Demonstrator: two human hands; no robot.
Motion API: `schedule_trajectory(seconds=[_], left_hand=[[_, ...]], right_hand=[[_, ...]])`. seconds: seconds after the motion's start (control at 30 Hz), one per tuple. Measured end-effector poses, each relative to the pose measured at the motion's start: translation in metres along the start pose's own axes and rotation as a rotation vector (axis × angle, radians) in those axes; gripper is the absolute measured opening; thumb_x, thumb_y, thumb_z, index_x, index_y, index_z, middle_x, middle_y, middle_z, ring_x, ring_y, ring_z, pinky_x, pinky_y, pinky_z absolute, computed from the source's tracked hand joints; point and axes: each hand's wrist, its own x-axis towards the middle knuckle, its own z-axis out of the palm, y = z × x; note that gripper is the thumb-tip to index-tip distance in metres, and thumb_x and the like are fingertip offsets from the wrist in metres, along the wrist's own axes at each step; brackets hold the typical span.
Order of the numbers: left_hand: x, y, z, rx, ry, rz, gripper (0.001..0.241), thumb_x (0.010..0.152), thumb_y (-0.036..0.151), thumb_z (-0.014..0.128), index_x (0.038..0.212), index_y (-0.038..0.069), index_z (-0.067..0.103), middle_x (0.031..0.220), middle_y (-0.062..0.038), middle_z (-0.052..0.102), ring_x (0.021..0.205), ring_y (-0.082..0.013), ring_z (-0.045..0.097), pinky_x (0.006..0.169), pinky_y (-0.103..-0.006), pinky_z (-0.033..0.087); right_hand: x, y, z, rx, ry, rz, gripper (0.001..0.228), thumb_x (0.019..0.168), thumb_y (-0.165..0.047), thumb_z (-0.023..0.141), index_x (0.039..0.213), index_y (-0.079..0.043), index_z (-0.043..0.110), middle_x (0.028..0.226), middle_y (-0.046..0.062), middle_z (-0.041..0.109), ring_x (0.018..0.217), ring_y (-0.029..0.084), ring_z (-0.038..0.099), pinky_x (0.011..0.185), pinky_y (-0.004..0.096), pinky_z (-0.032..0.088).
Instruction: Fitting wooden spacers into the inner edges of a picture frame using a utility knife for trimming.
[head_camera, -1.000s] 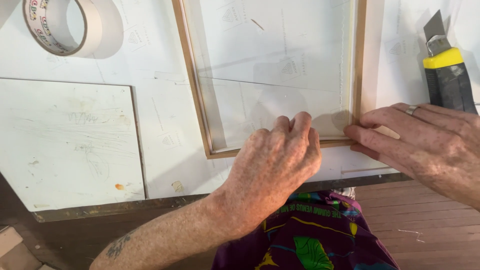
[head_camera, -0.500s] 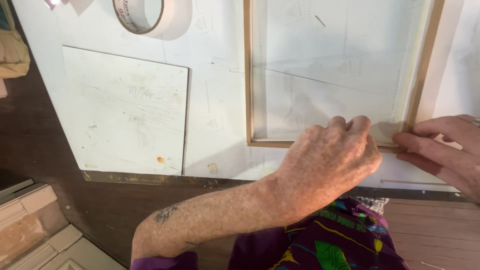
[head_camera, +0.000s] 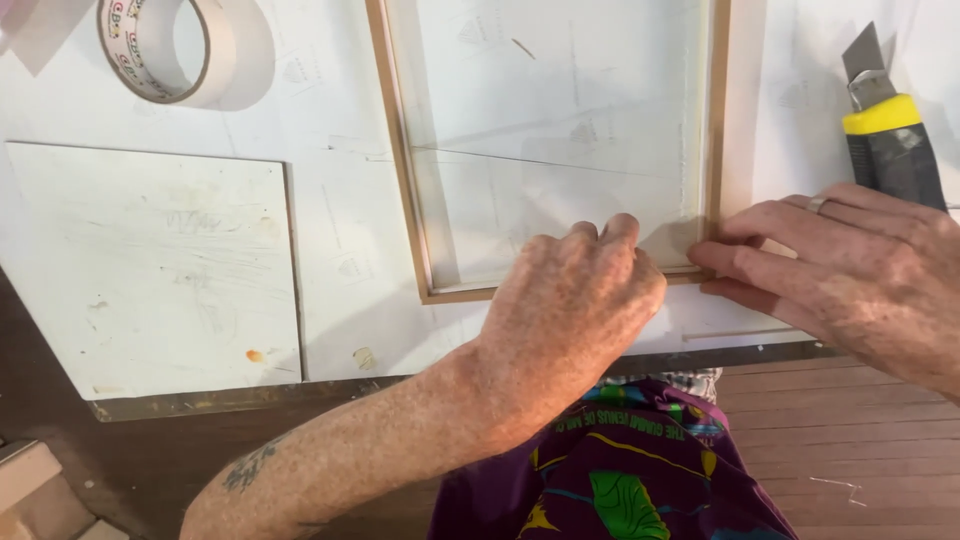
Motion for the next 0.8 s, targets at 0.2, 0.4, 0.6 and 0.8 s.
schedule_trajectory(seconds=[0.2, 0.4, 0.6, 0.8], left_hand=[[0.001, -0.005, 0.007, -0.064, 0.096, -0.008, 0.048, 0.070, -0.021, 0.073, 0.061, 0.016, 0.044, 0.068, 0.003, 0.034, 0.053, -0.0111, 0.027, 0.040, -0.0285, 0.029], [0.003, 0.004, -0.003, 0.111, -0.020, 0.033, 0.032, 0.076, -0.005, 0.084, 0.074, 0.015, 0.059, 0.074, 0.003, 0.044, 0.057, -0.0078, 0.037, 0.041, -0.0246, 0.040], [0.014, 0.003, -0.005, 0.257, -0.103, 0.115, 0.041, 0.076, 0.004, 0.085, 0.065, 0.023, 0.050, 0.067, 0.008, 0.037, 0.055, -0.0051, 0.027, 0.042, -0.0231, 0.032], [0.021, -0.003, 0.004, 0.287, -0.053, 0.148, 0.048, 0.068, -0.007, 0.078, 0.061, 0.025, 0.043, 0.063, 0.007, 0.034, 0.051, -0.0055, 0.026, 0.042, -0.0258, 0.028]], right_hand=[[0.001, 0.001, 0.003, 0.019, 0.018, -0.009, 0.039, 0.096, -0.042, 0.068, 0.131, -0.024, 0.068, 0.118, -0.006, 0.068, 0.080, 0.013, 0.070, 0.074, 0.027, 0.058], [0.008, -0.004, -0.002, 0.057, 0.095, 0.014, 0.029, 0.098, -0.041, 0.074, 0.120, -0.022, 0.074, 0.109, -0.007, 0.070, 0.070, 0.012, 0.066, 0.070, 0.027, 0.055], [0.008, -0.003, -0.003, 0.068, 0.092, -0.001, 0.028, 0.099, -0.040, 0.072, 0.120, -0.021, 0.073, 0.109, -0.005, 0.068, 0.071, 0.013, 0.066, 0.071, 0.028, 0.054], [-0.004, 0.001, 0.015, -0.054, 0.084, 0.005, 0.034, 0.098, -0.050, 0.071, 0.125, -0.029, 0.072, 0.111, -0.008, 0.069, 0.078, 0.011, 0.069, 0.075, 0.025, 0.057]])
